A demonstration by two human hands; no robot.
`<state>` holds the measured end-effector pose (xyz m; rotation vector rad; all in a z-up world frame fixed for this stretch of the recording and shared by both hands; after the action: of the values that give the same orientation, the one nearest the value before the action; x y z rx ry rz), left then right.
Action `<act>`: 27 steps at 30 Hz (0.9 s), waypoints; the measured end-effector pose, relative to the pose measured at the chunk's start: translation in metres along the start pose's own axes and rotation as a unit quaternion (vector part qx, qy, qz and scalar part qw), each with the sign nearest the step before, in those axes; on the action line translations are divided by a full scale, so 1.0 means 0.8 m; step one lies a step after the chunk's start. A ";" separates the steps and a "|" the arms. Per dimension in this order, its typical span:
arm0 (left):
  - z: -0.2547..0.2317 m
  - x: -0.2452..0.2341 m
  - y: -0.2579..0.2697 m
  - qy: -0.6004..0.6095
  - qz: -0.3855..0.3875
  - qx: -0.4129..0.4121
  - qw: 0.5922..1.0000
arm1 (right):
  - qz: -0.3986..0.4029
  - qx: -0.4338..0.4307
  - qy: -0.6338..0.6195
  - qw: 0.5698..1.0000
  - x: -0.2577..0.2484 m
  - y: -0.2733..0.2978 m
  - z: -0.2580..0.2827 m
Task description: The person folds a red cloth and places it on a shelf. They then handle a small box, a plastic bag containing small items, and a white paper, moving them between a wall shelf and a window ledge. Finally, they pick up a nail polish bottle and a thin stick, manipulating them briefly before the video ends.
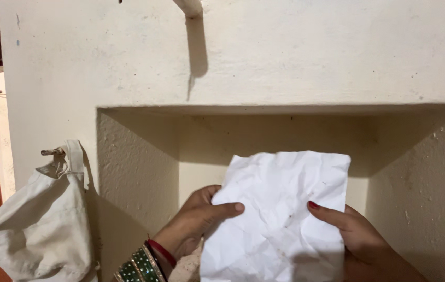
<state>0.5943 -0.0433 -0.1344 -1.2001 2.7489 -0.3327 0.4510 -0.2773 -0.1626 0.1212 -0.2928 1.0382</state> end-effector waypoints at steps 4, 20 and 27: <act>-0.018 -0.015 0.007 -0.212 -0.121 0.114 0.963 | 0.038 -0.137 0.210 0.967 0.002 -0.033 -0.008; 0.010 -0.057 -0.007 -0.125 -0.172 0.081 0.974 | 0.102 -0.052 0.038 0.993 0.010 -0.019 -0.011; 0.021 -0.057 -0.015 -0.078 -0.179 0.015 0.981 | 0.163 -0.069 -0.025 0.984 0.001 -0.039 -0.023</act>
<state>0.6367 -0.0203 -0.1463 -1.6379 2.3822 -0.2981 0.4816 -0.2883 -0.1786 -0.0268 -0.4396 1.3365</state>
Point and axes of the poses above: each hand's wrist, its own y-axis away from the middle knuckle, its own x-axis out of the palm, z = x × y, the point moved 4 cm from there along -y, towards the middle knuckle, and after that the axes turned 6 degrees about -x, right-handed, at the moved point
